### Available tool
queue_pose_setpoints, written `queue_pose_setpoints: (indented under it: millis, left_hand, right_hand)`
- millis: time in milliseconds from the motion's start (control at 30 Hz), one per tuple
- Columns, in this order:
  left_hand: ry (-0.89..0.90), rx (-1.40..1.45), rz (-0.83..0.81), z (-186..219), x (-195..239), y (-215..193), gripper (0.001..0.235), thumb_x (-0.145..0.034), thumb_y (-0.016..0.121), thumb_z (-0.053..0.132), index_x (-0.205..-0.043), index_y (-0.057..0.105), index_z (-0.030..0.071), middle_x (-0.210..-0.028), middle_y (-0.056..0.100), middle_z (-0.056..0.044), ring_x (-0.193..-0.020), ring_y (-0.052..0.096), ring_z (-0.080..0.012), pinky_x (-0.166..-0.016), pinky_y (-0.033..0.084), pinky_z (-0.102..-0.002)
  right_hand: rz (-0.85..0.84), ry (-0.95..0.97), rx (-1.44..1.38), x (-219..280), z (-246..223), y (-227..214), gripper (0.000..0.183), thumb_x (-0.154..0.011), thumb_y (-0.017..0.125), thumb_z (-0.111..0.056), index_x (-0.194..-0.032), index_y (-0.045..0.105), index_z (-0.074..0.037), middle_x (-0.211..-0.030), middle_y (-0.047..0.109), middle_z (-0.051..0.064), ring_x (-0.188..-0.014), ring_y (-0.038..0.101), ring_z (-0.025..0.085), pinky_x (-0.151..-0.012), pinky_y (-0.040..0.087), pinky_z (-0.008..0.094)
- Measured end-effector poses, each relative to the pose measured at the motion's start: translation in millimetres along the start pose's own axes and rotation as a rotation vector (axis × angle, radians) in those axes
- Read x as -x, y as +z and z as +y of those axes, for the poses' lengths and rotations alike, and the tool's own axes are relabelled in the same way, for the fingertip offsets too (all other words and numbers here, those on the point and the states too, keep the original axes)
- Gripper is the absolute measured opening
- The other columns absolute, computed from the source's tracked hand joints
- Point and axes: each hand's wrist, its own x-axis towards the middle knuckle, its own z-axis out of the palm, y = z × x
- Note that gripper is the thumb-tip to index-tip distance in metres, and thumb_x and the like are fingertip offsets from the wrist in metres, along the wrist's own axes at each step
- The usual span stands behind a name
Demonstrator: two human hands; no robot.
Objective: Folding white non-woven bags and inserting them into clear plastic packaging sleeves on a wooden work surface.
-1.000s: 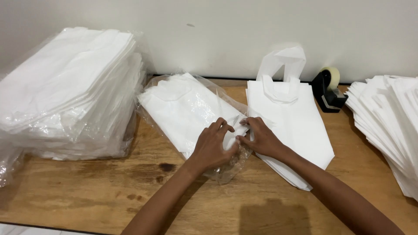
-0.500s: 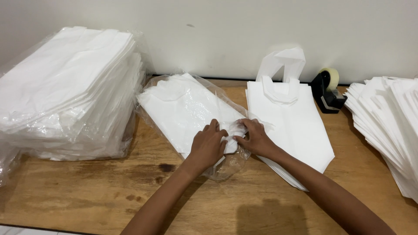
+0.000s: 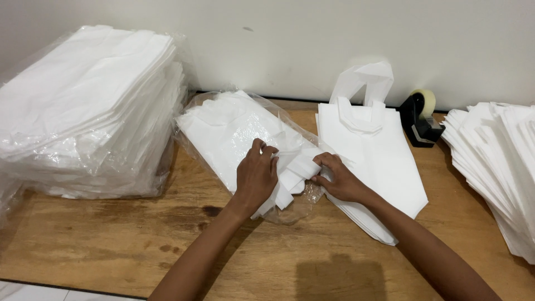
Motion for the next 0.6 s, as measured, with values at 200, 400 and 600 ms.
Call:
queue_pose_setpoints:
  millis: [200,400,600]
  left_hand:
    - [-0.062,0.094,-0.020,-0.7,-0.5,-3.2,0.023,-0.095,0.057,0.009,-0.113,0.067,-0.001,-0.112,0.055,-0.021,-0.089,0.069,-0.0383,-0.070,0.058,-0.046]
    - [-0.132,0.187,-0.018,-7.2,-4.0,1.8,0.022,-0.095,0.059,0.010,-0.112,0.069,0.000,-0.112,0.055,-0.020,-0.089,0.071,-0.0363,-0.068,0.060,-0.044]
    - [-0.137,0.200,-0.035,-4.1,-3.7,-1.3,0.022,-0.095,0.059,0.008,-0.112,0.069,-0.002,-0.112,0.058,-0.022,-0.088,0.071,-0.0383,-0.068,0.060,-0.045]
  right_hand:
    - [-0.128,-0.077,-0.025,16.8,-16.9,-29.1,0.037,-0.090,0.065,-0.008,-0.126,0.058,-0.005,-0.125,0.059,0.016,-0.134,0.044,0.036,-0.115,0.030,0.056]
    - [-0.219,0.018,-0.138,18.5,-20.1,-38.6,0.031,-0.092,0.066,-0.019,-0.118,0.065,-0.003,-0.127,0.063,0.018,-0.141,0.038,0.039,-0.121,0.018,0.060]
    - [-0.143,-0.146,-0.125,18.4,-20.5,-33.7,0.012,-0.094,0.063,-0.011,-0.091,0.072,-0.004,-0.093,0.071,0.011,-0.125,0.057,0.031,-0.119,0.025,0.058]
